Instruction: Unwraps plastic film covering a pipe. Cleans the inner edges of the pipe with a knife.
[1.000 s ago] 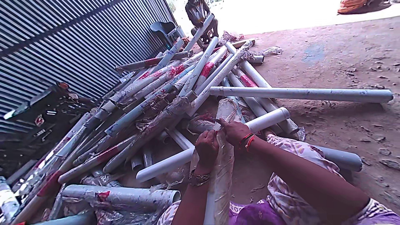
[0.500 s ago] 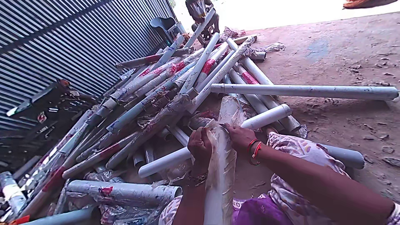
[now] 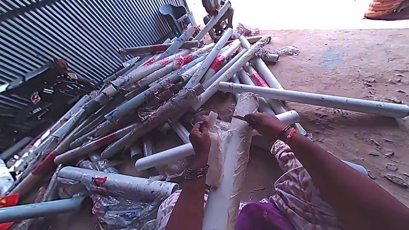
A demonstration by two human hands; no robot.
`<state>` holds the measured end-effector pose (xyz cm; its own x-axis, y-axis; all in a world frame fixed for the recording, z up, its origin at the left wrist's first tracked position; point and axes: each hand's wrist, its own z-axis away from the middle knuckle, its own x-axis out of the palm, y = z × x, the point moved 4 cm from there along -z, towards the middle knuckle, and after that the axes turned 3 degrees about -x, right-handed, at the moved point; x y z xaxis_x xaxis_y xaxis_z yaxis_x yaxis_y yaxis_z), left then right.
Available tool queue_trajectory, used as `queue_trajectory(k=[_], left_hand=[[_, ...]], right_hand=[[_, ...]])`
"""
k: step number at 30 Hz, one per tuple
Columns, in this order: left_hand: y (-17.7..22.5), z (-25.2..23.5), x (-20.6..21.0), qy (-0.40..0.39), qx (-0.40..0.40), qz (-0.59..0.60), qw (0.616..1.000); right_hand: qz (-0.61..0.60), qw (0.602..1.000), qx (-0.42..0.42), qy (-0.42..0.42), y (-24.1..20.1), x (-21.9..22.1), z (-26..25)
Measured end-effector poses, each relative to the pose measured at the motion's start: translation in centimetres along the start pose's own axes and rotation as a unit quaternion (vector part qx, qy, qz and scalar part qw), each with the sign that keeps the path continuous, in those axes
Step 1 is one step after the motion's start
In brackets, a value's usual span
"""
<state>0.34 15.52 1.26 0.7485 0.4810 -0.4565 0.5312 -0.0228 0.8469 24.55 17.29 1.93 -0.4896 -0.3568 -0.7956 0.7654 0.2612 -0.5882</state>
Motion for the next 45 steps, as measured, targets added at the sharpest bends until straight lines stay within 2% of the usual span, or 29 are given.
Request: queue_trajectory(k=[5,7,9,11,14,16,17,20,21,22,24,27,30,32,34,36,39,42,45], left_hand=[[0.7,-0.3,-1.2,-0.024,-0.009,-0.039,0.999],[0.6,-0.6,-1.9,-0.058,-0.036,-0.071,0.995],[0.2,-0.8,-2.3,-0.056,-0.041,-0.1,0.993],[0.5,-0.5,-2.8,-0.042,-0.019,-0.153,0.987],[3.5,1.7,-3.5,-0.077,0.057,-0.234,0.967],[5.8,3.4,-3.6,-0.161,0.089,-0.269,0.946],[6.5,4.1,-3.5,-0.222,0.077,-0.289,0.928],[6.9,4.9,-2.3,-0.368,-0.041,-0.405,0.836],[6.3,4.8,-2.0,-0.39,-0.069,-0.429,0.812],[5.7,4.6,-1.9,-0.398,-0.075,-0.431,0.806],[5.0,4.2,-2.1,-0.378,-0.047,-0.393,0.837],[4.3,4.0,-2.3,-0.315,-0.011,-0.336,0.888],[3.1,4.3,-2.3,-0.198,0.085,-0.271,0.938],[2.1,4.5,-2.2,-0.096,0.18,-0.241,0.949],[1.2,4.1,-2.3,-0.028,0.215,-0.223,0.95],[0.6,3.6,-2.7,-0.015,0.171,-0.207,0.963],[-0.4,2.6,-3.1,-0.033,0.061,-0.148,0.987],[-2.1,2.1,-3.0,-0.071,-0.048,-0.024,0.996],[-2.7,2.5,-2.6,-0.081,-0.123,0.107,0.983]], right_hand=[[0.036,0.998,-0.039,0.034,-0.3,-1.3,0.9],[0.015,0.999,-0.036,0.036,-0.3,-1.4,1.0],[-0.023,0.998,-0.029,0.048,-0.3,-1.3,0.9],[-0.063,0.995,-0.013,0.071,-0.1,-1.2,0.4],[-0.131,0.986,0.004,0.103,0.0,-0.9,-0.1],[-0.179,0.975,0.01,0.129,-0.2,-0.5,-0.3],[-0.205,0.969,0.019,0.138,-0.3,-0.4,-0.3],[-0.271,0.948,0.034,0.164,-0.7,-0.1,-0.4],[-0.285,0.943,0.04,0.165,-0.7,0.0,-0.4],[-0.293,0.94,0.048,0.17,-0.8,0.0,-0.4],[-0.288,0.939,0.058,0.178,-0.9,0.1,-0.4],[-0.219,0.952,0.039,0.209,-1.5,0.5,-0.2],[-0.17,0.957,-0.016,0.234,-2.8,1.0,0.1],[-0.166,0.963,-0.028,0.209,-3.8,1.6,0.3],[-0.157,0.972,-0.031,0.172,-4.6,2.2,0.3],[-0.148,0.977,-0.03,0.151,-5.2,2.5,0.2],[-0.129,0.979,-0.029,0.153,-5.1,1.9,-0.1],[-0.059,0.987,-0.08,0.123,-3.9,0.9,-0.3],[0.0,0.989,-0.127,0.075,-2.4,-0.1,0.0]])
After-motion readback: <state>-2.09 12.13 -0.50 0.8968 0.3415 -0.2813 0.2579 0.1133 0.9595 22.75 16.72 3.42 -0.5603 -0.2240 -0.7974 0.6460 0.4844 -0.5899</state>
